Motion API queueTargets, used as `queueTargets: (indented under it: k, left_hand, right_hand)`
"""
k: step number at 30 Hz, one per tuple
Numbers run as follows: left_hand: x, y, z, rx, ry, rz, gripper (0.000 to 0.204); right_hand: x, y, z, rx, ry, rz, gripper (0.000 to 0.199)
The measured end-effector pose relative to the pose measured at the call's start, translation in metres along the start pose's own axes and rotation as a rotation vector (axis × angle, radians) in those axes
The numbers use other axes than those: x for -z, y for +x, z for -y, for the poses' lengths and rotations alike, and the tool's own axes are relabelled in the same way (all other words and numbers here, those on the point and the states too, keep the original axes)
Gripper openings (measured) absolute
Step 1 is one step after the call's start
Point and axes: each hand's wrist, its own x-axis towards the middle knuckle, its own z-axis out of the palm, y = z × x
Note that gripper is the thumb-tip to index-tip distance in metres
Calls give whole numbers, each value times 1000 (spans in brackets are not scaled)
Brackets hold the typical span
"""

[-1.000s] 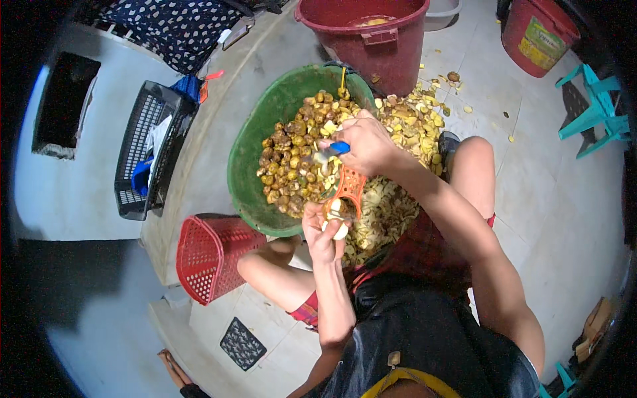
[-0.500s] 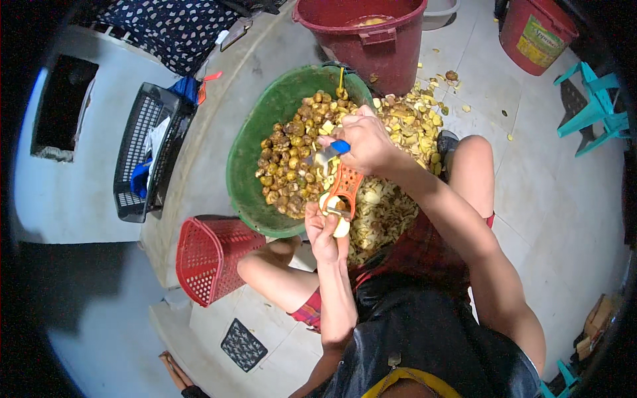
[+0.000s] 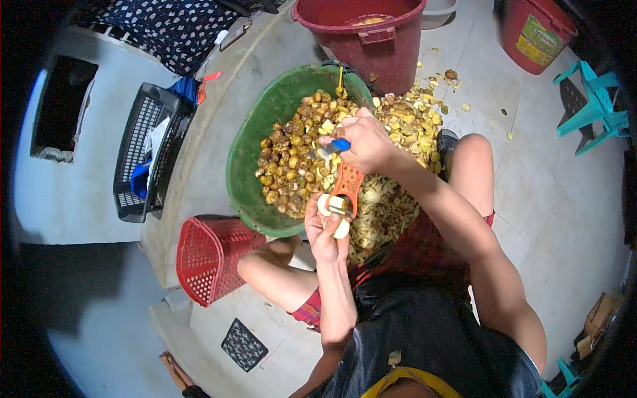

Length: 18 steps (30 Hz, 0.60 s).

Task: The person peels small yellow fruits using a hand peeler while sitting on the floor, placing the peeled fruit into a red bucket.

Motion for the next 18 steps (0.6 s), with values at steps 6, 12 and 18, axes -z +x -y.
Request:
queueTargets:
  k: [6,12,18]
  left_hand:
    - [4,-2,-1,5,31,-36,49]
    - [0,-2,-2,6,2,-66,48]
    - [-8,1,0,7,-63,-39,45]
  right_hand:
    - [-6,1,-13,-70,-4,54,24]
    - [-3,1,-32,-327,-74,118,15]
    - [6,2,-32,-325,-17,137,17]
